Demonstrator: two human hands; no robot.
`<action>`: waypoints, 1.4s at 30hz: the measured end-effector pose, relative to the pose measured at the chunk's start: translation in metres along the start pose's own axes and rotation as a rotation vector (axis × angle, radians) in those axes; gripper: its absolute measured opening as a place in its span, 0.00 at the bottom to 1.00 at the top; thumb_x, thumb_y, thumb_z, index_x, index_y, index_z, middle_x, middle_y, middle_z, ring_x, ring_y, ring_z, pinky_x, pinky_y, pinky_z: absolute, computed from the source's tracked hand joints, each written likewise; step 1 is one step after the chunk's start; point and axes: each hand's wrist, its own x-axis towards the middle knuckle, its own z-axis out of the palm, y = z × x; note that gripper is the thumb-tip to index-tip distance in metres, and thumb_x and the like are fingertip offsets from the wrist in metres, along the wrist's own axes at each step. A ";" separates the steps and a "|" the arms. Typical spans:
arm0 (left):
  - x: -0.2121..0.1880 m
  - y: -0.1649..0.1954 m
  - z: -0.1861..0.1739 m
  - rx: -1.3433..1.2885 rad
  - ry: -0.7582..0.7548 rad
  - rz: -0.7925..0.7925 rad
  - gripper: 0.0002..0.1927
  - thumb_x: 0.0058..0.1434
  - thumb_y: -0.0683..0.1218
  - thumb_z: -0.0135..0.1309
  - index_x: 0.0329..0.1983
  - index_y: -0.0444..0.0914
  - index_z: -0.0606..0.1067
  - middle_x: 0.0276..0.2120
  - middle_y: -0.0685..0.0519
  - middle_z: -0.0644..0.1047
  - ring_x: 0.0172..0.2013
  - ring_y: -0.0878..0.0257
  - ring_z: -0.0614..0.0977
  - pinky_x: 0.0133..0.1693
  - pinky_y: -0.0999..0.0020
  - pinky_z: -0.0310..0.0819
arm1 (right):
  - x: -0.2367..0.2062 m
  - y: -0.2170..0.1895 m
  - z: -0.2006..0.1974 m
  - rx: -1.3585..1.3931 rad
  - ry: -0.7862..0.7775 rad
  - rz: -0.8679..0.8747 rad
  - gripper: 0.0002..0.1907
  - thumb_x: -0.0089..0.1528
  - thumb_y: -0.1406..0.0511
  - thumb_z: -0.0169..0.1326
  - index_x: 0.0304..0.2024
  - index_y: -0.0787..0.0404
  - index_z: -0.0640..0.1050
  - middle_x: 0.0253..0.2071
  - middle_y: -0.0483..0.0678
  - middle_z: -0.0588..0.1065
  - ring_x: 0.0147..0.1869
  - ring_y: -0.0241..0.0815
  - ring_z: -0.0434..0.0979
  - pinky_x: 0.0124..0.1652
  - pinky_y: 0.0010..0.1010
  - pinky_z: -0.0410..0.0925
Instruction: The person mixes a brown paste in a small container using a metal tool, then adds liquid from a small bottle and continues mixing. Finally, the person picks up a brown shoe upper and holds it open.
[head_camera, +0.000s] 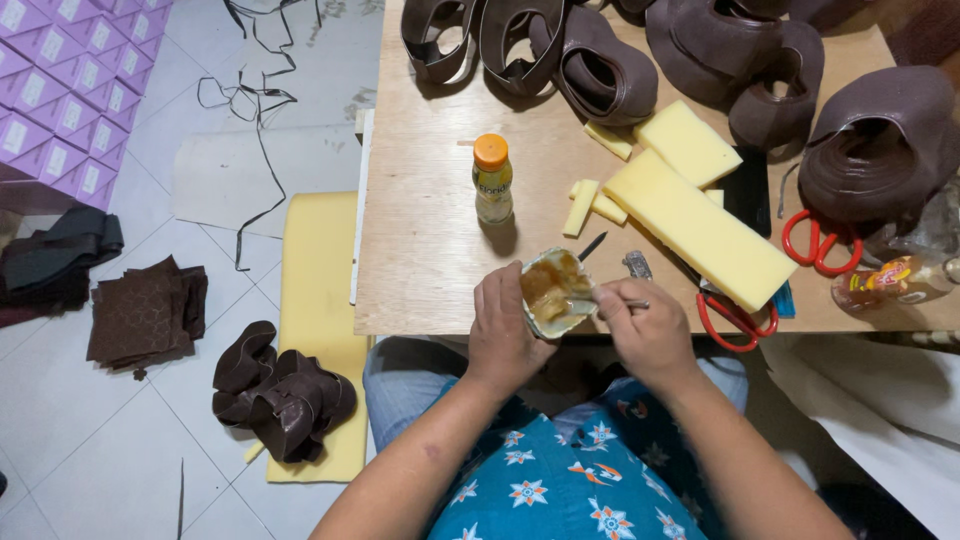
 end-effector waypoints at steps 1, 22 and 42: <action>-0.001 0.000 0.000 -0.008 -0.002 0.001 0.54 0.40 0.44 0.70 0.69 0.34 0.54 0.54 0.38 0.66 0.55 0.38 0.68 0.55 0.49 0.68 | 0.000 0.000 0.001 -0.048 -0.014 -0.001 0.12 0.67 0.61 0.52 0.35 0.62 0.82 0.31 0.52 0.79 0.36 0.50 0.80 0.39 0.37 0.71; 0.000 -0.006 0.003 -0.057 -0.011 -0.039 0.53 0.42 0.47 0.71 0.68 0.34 0.55 0.58 0.37 0.65 0.57 0.37 0.68 0.57 0.48 0.66 | -0.004 0.004 0.000 0.046 -0.080 -0.147 0.08 0.65 0.66 0.54 0.36 0.64 0.81 0.32 0.51 0.78 0.38 0.47 0.78 0.40 0.35 0.70; 0.000 -0.014 0.003 -0.149 -0.155 -0.122 0.54 0.43 0.50 0.72 0.70 0.37 0.56 0.58 0.38 0.64 0.57 0.38 0.72 0.53 0.52 0.73 | -0.004 0.016 0.001 0.241 -0.093 -0.029 0.09 0.65 0.67 0.53 0.37 0.67 0.81 0.34 0.53 0.79 0.38 0.44 0.79 0.41 0.33 0.71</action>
